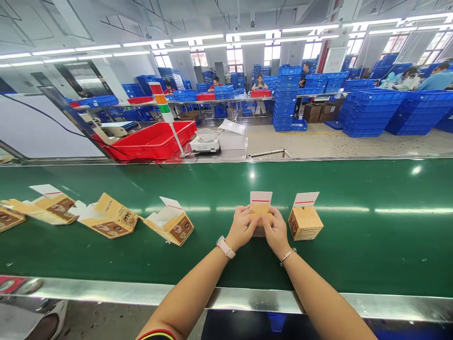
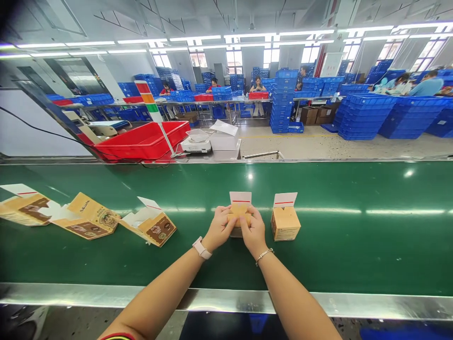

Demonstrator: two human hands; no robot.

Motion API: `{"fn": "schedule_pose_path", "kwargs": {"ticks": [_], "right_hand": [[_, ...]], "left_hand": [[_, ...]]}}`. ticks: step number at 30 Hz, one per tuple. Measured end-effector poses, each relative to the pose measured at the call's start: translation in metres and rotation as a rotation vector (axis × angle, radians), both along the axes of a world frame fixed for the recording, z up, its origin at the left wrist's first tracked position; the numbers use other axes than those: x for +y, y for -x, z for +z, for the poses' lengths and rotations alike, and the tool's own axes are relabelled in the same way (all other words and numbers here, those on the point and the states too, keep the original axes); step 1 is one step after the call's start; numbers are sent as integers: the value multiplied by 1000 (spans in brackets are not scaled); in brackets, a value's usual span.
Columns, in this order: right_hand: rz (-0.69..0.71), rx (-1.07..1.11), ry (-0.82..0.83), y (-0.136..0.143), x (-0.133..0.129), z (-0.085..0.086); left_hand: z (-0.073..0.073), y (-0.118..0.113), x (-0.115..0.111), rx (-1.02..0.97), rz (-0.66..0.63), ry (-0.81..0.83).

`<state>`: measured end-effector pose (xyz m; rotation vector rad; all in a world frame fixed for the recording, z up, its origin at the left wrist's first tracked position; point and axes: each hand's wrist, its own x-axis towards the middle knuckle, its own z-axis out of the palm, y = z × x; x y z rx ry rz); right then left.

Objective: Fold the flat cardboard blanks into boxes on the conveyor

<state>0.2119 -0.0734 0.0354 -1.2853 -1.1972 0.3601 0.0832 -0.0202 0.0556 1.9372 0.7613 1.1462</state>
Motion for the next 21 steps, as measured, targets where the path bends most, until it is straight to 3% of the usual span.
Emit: {"fn": "schedule_pose_path", "kwargs": {"ticks": [2,5,7,10,13,21], "right_hand": [[-108,90,15,2,0,0],[-197,237,51,0,2,-3],[-195,377,84,-1,5,-5],[-187,511,120,-5,8,-4],[-222,543,148,-8,9,0],[-285,472,163,-29,4,1]], "left_hand": [[4,-8,-1,-18,63,100],[8,-19,2,-96,155,403],[10,-25,5,-140,111,632],[11,-32,9,-197,-57,879],[10,-41,9,-230,-118,982],[12,-68,-1,-244,-49,1003]]}}
